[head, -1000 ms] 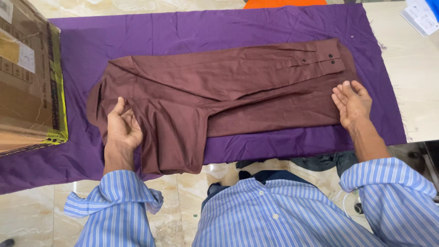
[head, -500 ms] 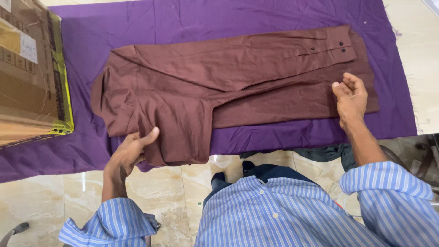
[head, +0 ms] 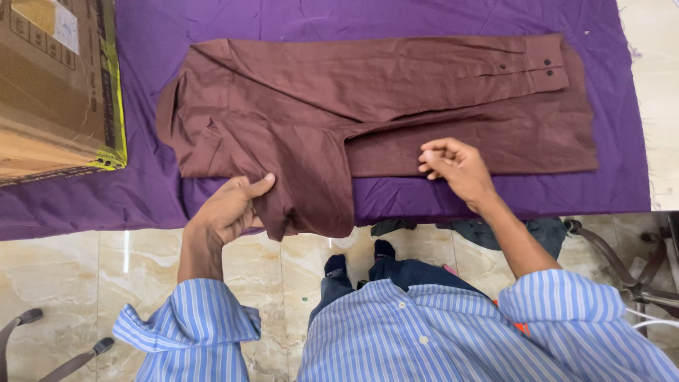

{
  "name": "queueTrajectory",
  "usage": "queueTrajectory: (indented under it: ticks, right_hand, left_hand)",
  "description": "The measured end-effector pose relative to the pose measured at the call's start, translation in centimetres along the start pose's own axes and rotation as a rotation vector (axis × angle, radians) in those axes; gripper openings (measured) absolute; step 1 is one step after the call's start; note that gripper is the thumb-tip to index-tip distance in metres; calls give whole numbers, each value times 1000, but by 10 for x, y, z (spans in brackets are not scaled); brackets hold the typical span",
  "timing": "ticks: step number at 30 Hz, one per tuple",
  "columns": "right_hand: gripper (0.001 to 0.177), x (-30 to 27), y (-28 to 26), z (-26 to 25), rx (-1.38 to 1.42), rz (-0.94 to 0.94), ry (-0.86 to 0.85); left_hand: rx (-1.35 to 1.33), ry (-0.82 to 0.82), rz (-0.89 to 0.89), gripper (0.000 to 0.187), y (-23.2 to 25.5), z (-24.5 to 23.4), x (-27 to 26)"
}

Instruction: The person folds a maroon long-sleeved shirt on a purple-covered table. They lay the shirt flat, fold each side inward, fold the sleeves back, and then fold the shirt in half lengthwise, smoothing the fabric throughout.

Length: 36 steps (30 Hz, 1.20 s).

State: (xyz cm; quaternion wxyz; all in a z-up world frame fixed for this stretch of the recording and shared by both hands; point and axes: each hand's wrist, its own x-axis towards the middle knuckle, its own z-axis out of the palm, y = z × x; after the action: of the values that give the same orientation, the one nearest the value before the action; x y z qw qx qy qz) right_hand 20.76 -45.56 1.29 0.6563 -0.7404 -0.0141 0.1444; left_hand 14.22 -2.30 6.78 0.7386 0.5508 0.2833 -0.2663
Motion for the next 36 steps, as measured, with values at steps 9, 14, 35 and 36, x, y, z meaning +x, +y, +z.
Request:
queueTrajectory:
  ticks: [9,14,35,36]
  right_hand:
    - [76,-9,-38,85,-186,108,-485]
    - [79,-10,-43,94,32,119,-677]
    - [15,41,-104,52,765,49,-123]
    - [21,40,-107,52,755,60,-119]
  left_hand:
    - [-553,-312,241,32,35,36,7]
    - [-800,-297,311,30,48,39,35]
    - [401,-390,79,58,44,116,45]
    - [298,-409,78,52,45,120,46]
